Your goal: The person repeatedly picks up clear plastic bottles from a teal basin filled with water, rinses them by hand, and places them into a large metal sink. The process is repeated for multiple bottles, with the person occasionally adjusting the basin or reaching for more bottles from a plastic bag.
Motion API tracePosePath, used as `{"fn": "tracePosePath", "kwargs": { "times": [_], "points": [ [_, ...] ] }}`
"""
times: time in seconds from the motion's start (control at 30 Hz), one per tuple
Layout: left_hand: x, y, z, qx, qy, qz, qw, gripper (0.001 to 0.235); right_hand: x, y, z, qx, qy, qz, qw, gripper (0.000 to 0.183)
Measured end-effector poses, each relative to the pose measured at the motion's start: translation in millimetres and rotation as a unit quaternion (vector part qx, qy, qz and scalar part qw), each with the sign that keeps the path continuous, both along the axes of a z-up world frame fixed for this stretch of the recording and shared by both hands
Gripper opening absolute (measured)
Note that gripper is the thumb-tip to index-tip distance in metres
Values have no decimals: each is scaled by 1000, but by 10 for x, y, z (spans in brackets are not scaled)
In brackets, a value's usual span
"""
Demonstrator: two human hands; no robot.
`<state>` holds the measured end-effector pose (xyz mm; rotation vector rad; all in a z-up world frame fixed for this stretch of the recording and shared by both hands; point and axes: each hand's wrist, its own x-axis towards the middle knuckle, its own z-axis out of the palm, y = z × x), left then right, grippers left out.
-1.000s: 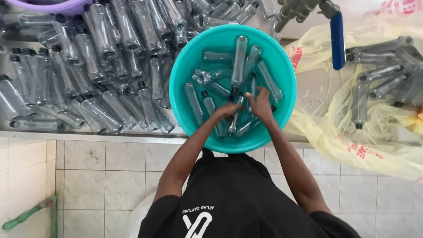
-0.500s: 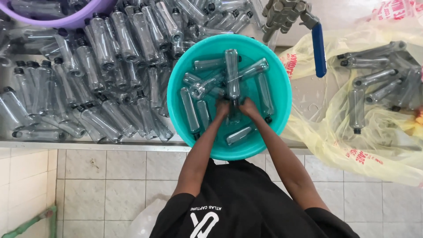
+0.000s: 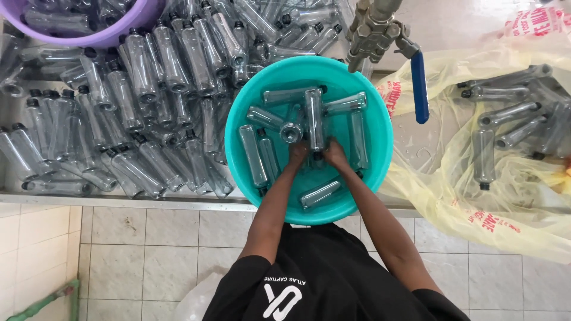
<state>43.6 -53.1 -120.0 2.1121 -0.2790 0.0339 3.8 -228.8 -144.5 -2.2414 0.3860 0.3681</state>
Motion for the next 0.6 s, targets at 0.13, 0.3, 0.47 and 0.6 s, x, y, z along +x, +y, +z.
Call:
{"fn": "tracePosePath", "kwargs": {
  "times": [0.13,0.3,0.47,0.6],
  "points": [
    [3,37,-144,32,7,-12,999,24,33,162,607,-17,49,13,999,55],
    [68,47,-124,120,30,-49,991,24,-39,147,550,7,57,-14,998,72],
    [108,14,-75,185,46,-75,979,25,-27,228,798,6,73,-17,997,66],
    [162,-5,-372,249,58,-99,962,27,-4,263,985,-22,108,-13,994,62]
  ]
}}
